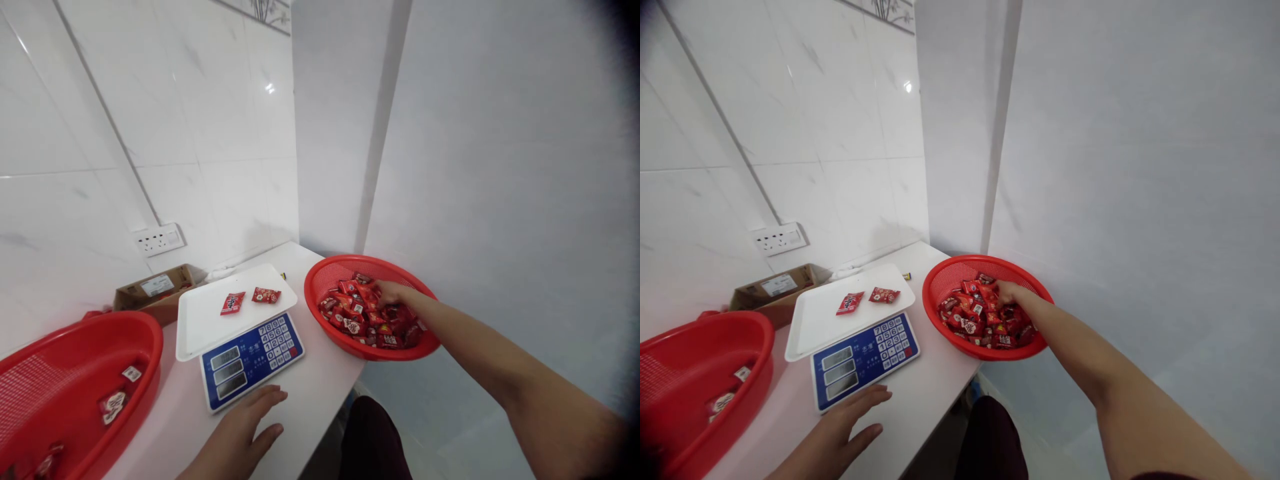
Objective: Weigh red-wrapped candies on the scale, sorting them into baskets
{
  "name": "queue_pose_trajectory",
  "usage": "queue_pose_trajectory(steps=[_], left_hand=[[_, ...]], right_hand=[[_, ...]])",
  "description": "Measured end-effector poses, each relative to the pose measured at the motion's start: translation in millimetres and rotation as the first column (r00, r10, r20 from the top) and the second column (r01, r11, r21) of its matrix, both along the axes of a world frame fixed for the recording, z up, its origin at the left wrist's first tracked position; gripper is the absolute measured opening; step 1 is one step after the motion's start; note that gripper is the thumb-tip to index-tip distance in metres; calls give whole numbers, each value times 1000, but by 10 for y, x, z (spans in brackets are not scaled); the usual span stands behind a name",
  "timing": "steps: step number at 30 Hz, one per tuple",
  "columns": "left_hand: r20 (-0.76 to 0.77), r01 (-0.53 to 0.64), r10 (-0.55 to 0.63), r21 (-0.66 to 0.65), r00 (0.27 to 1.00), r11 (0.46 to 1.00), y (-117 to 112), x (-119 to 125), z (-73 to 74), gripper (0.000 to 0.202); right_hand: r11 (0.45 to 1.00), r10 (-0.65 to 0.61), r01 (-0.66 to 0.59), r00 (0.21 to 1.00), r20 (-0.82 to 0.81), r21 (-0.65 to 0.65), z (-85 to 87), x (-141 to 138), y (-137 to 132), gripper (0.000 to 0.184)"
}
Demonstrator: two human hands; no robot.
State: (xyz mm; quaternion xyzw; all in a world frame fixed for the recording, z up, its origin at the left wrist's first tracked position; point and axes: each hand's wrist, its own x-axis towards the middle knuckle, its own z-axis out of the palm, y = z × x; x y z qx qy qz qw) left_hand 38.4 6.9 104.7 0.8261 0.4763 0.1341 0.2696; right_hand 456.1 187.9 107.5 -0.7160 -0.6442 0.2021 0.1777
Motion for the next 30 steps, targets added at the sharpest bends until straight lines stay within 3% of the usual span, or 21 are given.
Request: queue_pose_trajectory(steps=[4,8,12,15,17,19,21,24,27,30], left_hand=[[14,-7,7,-11,1000,1000,13,10,29,37],[60,-8,10,-44,998,999,45,35,76,36],[266,-21,71,-188,961,982,87,113,162,35],[550,60,203,-422,810,905,171,261,296,44],[692,126,383,-564,612,816,283,396,424,53],[733,179,566,-657,377,732,446,523,555,57],[738,181,637,-674,222,716,646,594,654,49],[753,118,644,-658,133,744,952,539,703,42],[745,-3,661,-663,92,748,1180,315,658,33],[733,-150,674,-659,89,737,1295,38,599,23]], right_hand=[[999,-28,23,989,-147,-37,136,-16,-33,41],[997,-72,80,942,-327,13,322,-82,-47,46],[994,-58,94,871,-488,50,593,-274,-67,48],[998,34,5,803,-595,64,813,-600,-133,47],[992,118,-107,698,-706,60,928,-922,-189,48],[967,191,-251,562,-805,54,995,-1303,-235,51],[919,264,-385,460,-848,78,1004,-1703,-250,54],[858,396,-480,396,-829,181,914,-2253,-194,52],[836,516,-446,440,-735,320,770,-2672,-66,48],[830,554,-385,489,-673,404,666,-2966,49,48]])
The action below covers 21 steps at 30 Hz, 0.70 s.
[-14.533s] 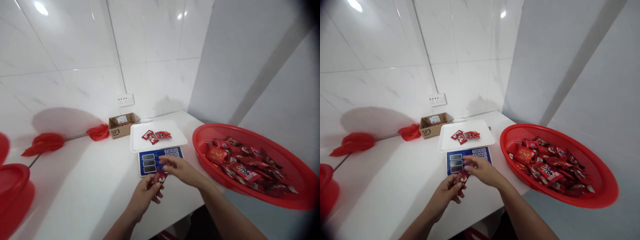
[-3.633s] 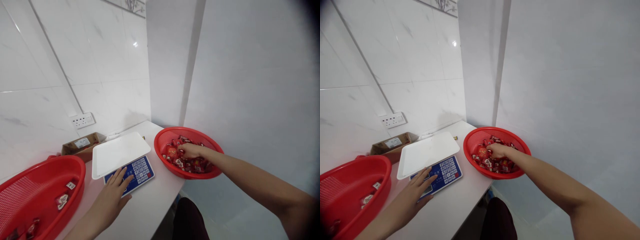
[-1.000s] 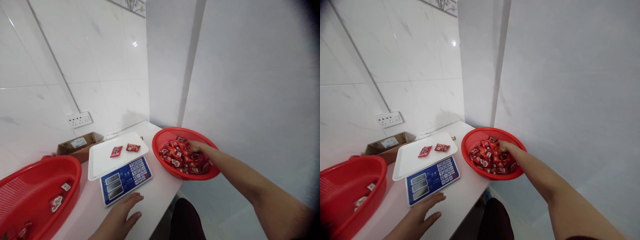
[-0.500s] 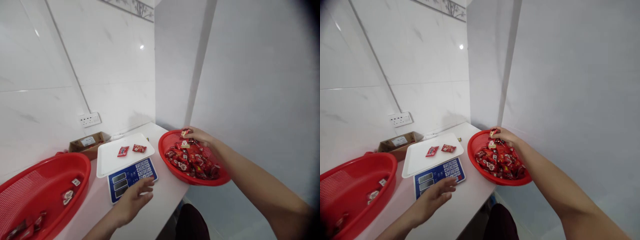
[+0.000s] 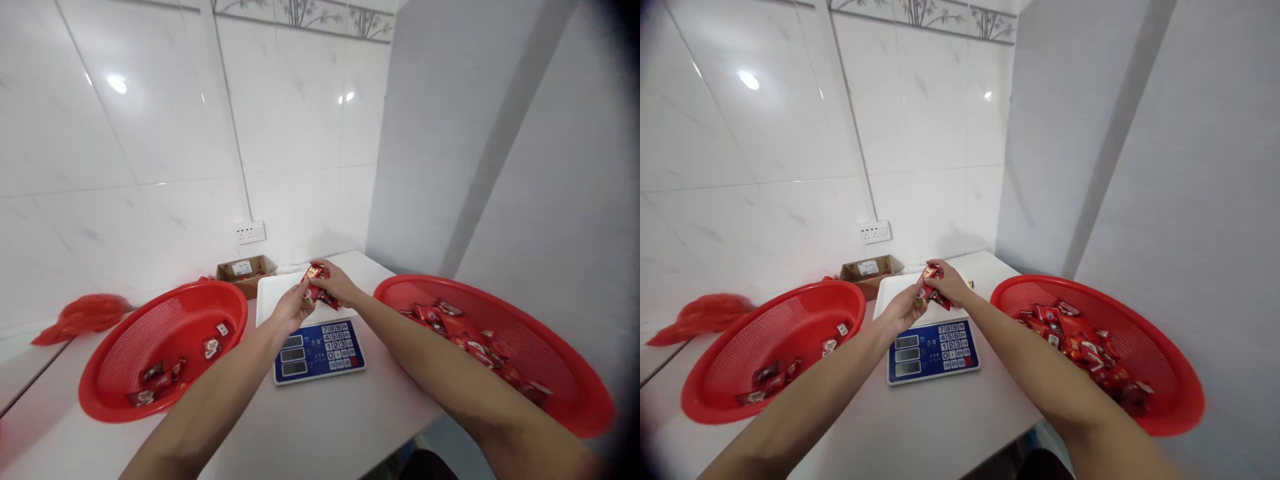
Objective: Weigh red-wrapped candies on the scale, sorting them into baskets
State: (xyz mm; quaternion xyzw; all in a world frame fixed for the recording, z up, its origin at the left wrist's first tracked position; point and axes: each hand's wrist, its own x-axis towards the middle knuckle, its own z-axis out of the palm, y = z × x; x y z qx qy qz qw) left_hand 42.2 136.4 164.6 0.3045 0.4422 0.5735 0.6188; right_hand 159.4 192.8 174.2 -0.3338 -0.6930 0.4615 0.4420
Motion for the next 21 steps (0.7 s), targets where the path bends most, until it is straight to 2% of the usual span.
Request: queue_pose_trajectory(steps=[4,8,11,14,18,21], left_hand=[[-157,-58,60,16,986,998,22,-287,-9,23],[-339,-98,103,34,935,995,2,-475,0,25],[-469,-106,106,26,877,994,-2,-582,-26,26],[-584,-67,62,13,809,998,-4,-659,-61,26],[-711,7,-6,-2,703,1000,-12,-726,-92,27],[-776,30,9,37,631,999,-23,-759,-106,27]], right_hand=[[995,-92,92,996,-13,41,-69,-263,70,50],[987,-154,154,988,6,45,-158,-359,142,50],[973,-226,223,973,44,54,-232,-303,218,49],[962,-272,269,957,103,39,-270,-184,272,50],[969,-239,248,951,194,-20,-265,-32,274,56],[979,-183,200,953,241,-50,-243,45,250,59]])
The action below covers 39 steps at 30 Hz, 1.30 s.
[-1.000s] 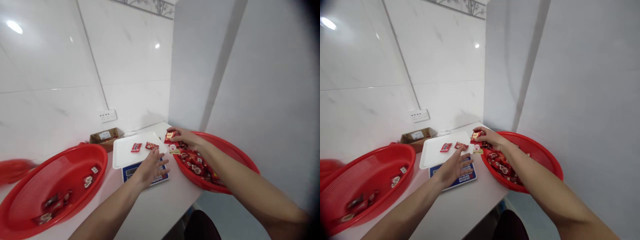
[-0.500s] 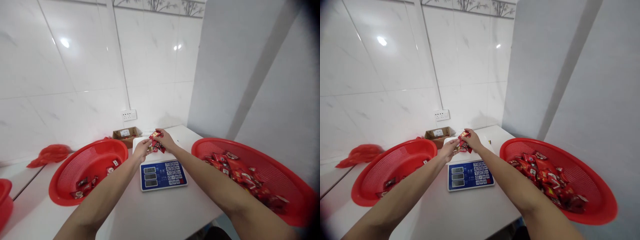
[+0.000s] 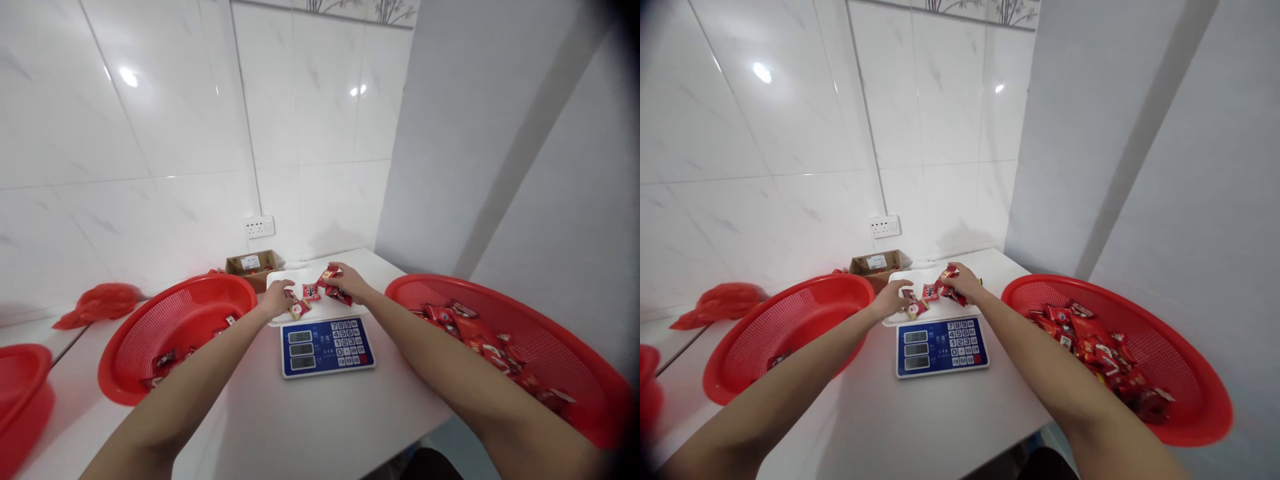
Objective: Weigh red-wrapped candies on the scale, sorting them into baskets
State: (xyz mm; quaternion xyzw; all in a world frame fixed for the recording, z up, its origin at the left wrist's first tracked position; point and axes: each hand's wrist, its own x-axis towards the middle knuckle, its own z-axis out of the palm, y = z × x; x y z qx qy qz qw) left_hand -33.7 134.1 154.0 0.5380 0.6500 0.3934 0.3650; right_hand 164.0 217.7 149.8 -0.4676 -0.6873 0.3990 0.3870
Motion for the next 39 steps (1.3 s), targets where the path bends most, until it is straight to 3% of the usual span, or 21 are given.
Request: queue_pose_trajectory(steps=[6,11,13,16,18,21,24,27,33,39], left_hand=[[-48,24,-20,88,999,996,28,-32,25,25],[141,85,-89,34,986,996,-39,101,151,27],[279,166,-163,13,946,986,-191,260,204,33],[489,306,-271,8,829,952,-548,584,199,47],[591,340,-283,15,755,940,-811,789,113,47],[699,338,-231,-16,677,941,-1143,961,-111,44],[756,372,-156,-123,635,920,-1369,950,-342,46],[770,429,-128,-201,625,881,-1508,859,-493,47],[747,487,-146,-259,648,834,-1621,742,-586,45],[688,437,-167,-239,707,867,-1569,647,-532,38]], right_hand=[[1000,11,-11,1000,14,-13,48,63,-8,56],[996,-64,70,993,-99,62,175,6,-115,43],[988,-89,108,983,-162,112,239,-30,-269,41],[969,-105,156,962,-251,190,242,-55,-655,38],[952,-122,195,948,-294,236,133,-38,-980,33],[941,-188,253,943,-275,224,-175,45,-1455,27],[971,-148,186,961,-232,152,-506,170,-1815,27],[997,-80,83,969,-234,5,-702,295,-2016,30],[952,-162,8,863,-478,-307,-728,499,-2036,45],[910,-238,0,821,-520,-416,-804,645,-1961,55]])
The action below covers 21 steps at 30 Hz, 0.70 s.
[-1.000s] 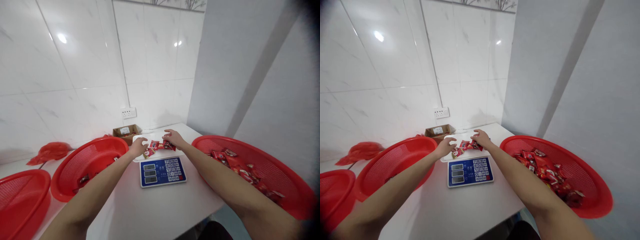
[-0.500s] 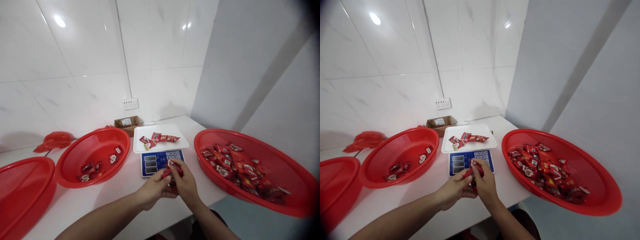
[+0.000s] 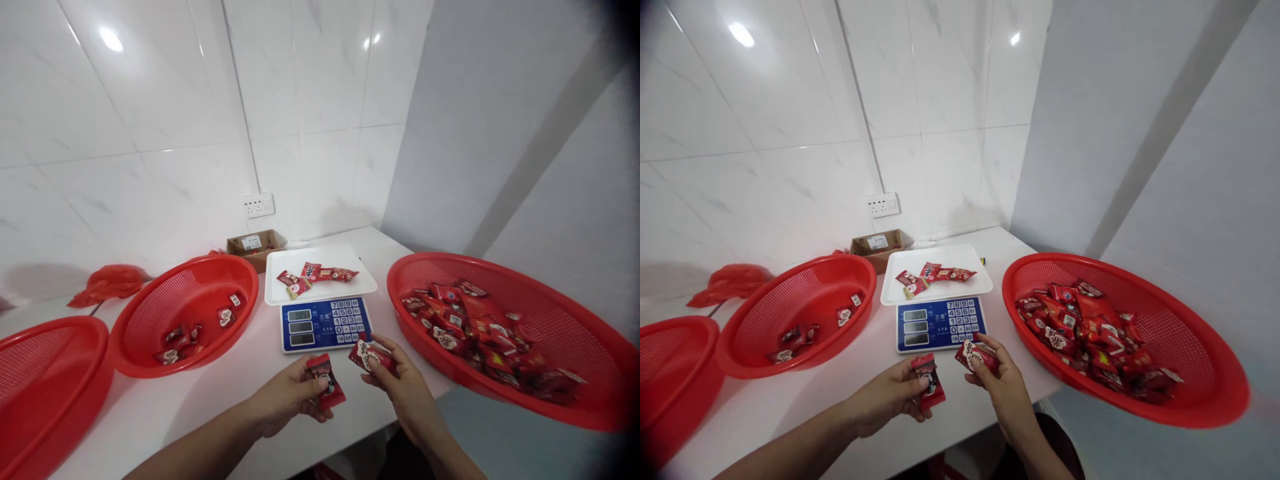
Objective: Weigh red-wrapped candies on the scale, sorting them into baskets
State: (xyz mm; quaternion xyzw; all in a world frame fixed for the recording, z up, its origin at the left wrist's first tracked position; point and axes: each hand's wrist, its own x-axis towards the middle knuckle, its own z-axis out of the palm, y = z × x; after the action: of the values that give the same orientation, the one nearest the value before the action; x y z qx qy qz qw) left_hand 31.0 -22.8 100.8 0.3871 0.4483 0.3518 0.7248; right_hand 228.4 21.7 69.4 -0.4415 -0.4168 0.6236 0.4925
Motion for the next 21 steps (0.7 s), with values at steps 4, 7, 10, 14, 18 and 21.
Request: queue_pose_trajectory(steps=[4,7,10,14,18,21], left_hand=[[-123,8,8,126,992,992,120,-54,145,33],[-188,27,19,237,982,971,237,-74,317,33],[-259,43,50,338,965,940,331,-69,456,30],[-268,53,36,319,963,946,335,-22,451,29],[-214,76,-16,275,977,958,234,33,333,29],[-187,76,-26,264,982,961,160,40,293,28]], right_hand=[[1000,0,1,1000,10,-18,-41,31,-8,58],[1000,5,-5,1000,7,-24,-42,40,-30,58],[1000,14,-15,999,-42,-12,-45,37,-24,54],[998,46,-44,998,-52,52,-5,-15,128,55],[945,-15,-55,977,212,322,178,-146,458,38],[787,-144,-150,899,415,599,362,-323,752,19]])
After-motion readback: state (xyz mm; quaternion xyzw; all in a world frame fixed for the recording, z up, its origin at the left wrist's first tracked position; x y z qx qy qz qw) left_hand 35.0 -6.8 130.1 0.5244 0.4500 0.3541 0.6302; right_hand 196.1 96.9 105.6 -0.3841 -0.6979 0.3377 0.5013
